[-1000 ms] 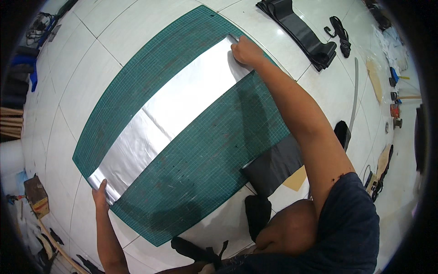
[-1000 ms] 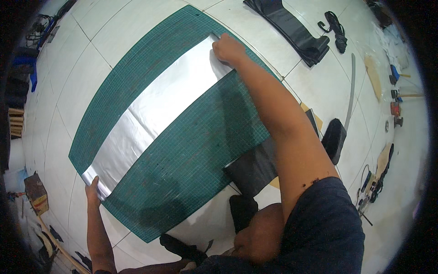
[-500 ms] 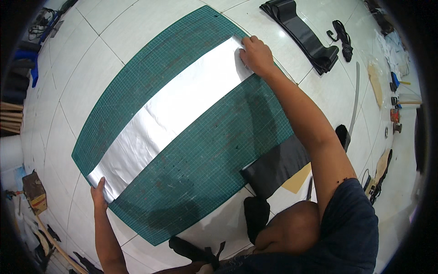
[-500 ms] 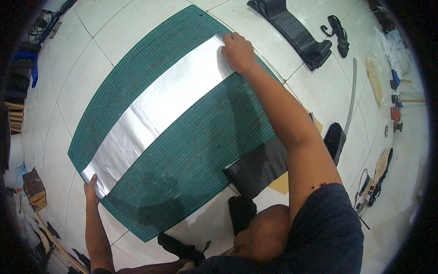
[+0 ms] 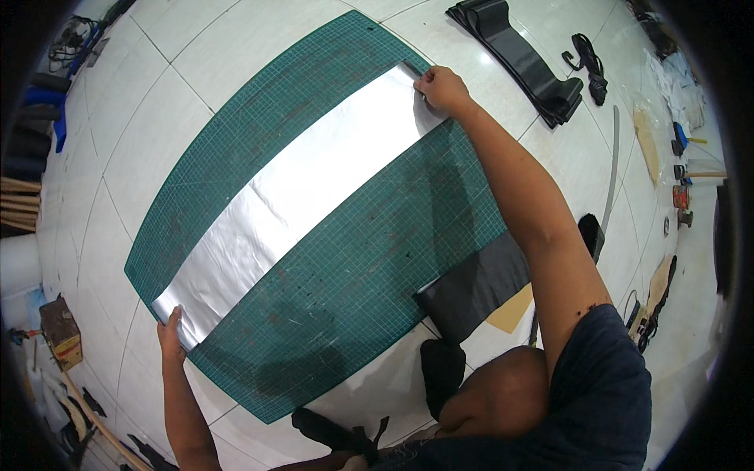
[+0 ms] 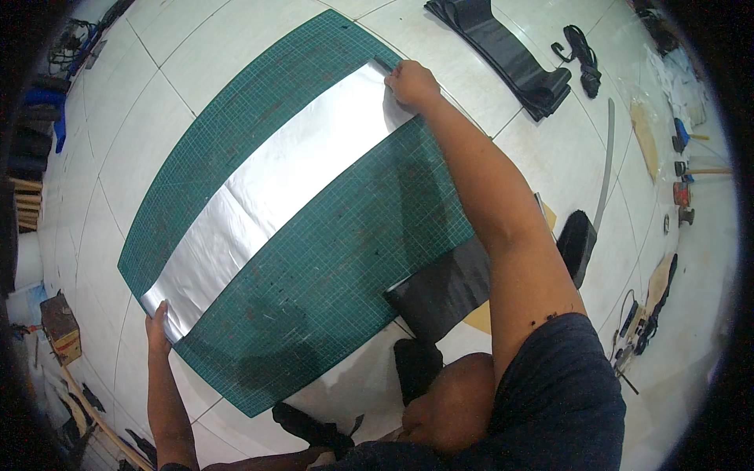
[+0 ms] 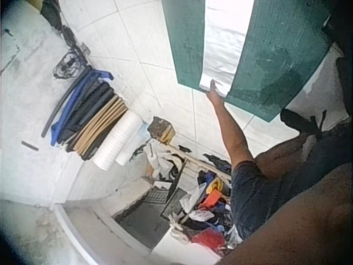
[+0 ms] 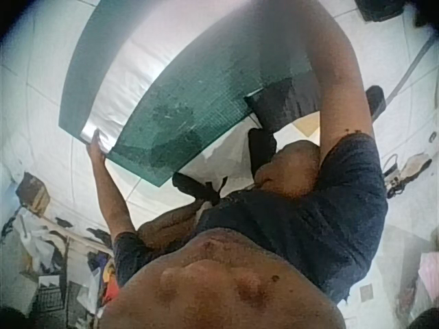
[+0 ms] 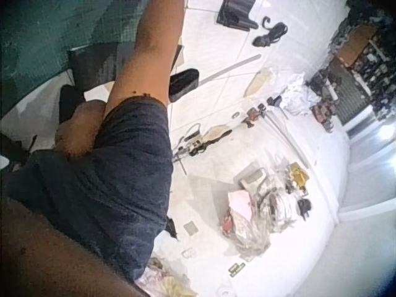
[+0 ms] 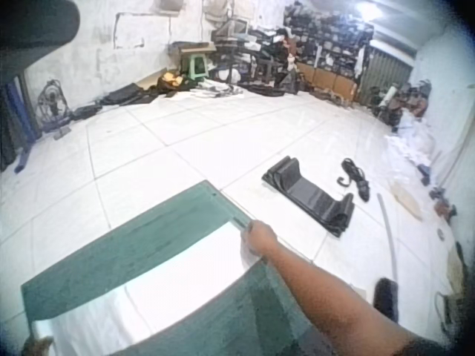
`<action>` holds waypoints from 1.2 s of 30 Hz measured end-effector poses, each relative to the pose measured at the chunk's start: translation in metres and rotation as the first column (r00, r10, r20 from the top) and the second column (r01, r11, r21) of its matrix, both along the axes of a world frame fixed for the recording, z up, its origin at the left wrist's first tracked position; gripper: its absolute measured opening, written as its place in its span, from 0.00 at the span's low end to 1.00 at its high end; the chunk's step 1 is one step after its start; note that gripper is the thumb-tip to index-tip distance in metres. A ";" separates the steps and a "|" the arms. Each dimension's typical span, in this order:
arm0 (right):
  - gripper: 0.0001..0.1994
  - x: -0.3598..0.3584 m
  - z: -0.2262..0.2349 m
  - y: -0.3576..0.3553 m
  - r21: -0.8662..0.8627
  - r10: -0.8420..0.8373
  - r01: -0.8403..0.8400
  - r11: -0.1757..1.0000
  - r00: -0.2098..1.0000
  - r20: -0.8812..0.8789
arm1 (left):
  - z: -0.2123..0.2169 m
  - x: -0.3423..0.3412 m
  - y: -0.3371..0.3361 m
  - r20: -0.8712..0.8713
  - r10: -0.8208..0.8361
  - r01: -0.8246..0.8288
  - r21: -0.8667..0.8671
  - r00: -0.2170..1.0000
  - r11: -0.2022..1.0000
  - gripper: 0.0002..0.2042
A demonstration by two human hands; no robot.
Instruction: The person prepares fabric strips by aligning a metallic silver material on a green cutting mat and then using a utility knife and metal ruler to cut along a beige paper template.
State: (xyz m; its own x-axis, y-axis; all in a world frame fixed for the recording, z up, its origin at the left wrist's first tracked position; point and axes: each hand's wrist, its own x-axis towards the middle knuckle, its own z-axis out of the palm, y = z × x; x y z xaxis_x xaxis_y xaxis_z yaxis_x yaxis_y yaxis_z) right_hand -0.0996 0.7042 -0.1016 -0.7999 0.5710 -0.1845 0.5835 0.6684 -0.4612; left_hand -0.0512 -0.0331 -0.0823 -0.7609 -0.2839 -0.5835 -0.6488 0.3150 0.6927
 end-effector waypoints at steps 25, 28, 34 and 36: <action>0.14 0.004 -0.008 -0.003 0.221 0.094 -0.083 0.972 0.995 -0.042 | -0.005 -0.001 -0.009 -0.053 -0.107 0.104 -0.063 0.993 0.993 0.28; 0.14 0.006 -0.007 -0.006 0.210 0.112 -0.103 0.972 0.993 -0.033 | -0.007 -0.001 -0.011 -0.042 -0.111 0.108 -0.071 0.993 0.992 0.30; 0.13 0.010 -0.006 -0.011 0.264 0.137 -0.118 0.957 0.989 -0.054 | -0.013 0.000 -0.011 -0.044 -0.116 0.110 -0.134 0.992 0.985 0.32; 0.14 0.010 -0.007 -0.013 0.277 0.123 -0.102 0.956 0.990 -0.061 | -0.015 0.001 -0.011 -0.069 -0.128 0.115 -0.173 0.989 0.978 0.32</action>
